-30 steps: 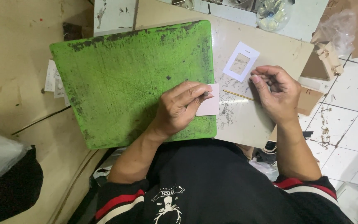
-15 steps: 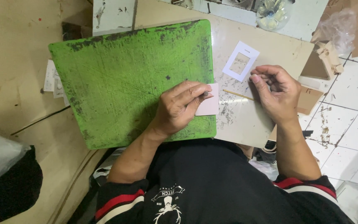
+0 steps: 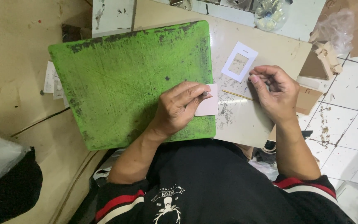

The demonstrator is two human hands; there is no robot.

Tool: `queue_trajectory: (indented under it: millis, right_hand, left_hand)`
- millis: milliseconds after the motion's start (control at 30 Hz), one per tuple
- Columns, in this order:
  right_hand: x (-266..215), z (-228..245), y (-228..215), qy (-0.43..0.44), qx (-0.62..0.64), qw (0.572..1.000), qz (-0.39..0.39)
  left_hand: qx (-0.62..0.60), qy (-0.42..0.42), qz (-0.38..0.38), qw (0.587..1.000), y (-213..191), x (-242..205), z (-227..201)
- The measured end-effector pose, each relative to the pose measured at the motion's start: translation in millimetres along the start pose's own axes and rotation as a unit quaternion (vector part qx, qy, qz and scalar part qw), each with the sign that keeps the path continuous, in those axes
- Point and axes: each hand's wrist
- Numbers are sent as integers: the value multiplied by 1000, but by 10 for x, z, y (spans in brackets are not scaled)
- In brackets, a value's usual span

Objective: The person is preparing leather tags by aligning leather pieces with paper backings and using a hammer to secure them on a work surface.

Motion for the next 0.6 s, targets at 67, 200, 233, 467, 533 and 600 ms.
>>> queue_trajectory:
  millis: [67, 200, 233, 467, 533, 600]
  right_hand:
    - [-2, 1, -1, 1, 0, 1000, 0]
    - [10, 28, 7, -1, 3, 1000, -2]
    - [17, 41, 8, -1, 0, 1000, -2]
    - [70, 69, -62, -9, 4, 1000, -6]
    - [187, 93, -181, -51, -68, 996, -4]
    - [442, 129, -409, -93, -95, 991, -10]
  left_hand:
    - [0, -1, -1, 1000, -5, 5, -10]
    - [4, 3, 2, 1000, -10, 7, -11]
    - [9, 6, -2, 1000, -5, -1, -4]
    - [23, 28, 0, 999, 27, -51, 22]
    - [38, 43, 6, 998, 30, -40, 23]
    - [35, 58, 43, 997, -29, -18, -6]
Point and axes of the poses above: each hand's wrist, its own x-axis towards the middle knuckle, its own y-axis out of the palm, z = x × y, and after that the axes turned 2 degrees about -y, right-handed
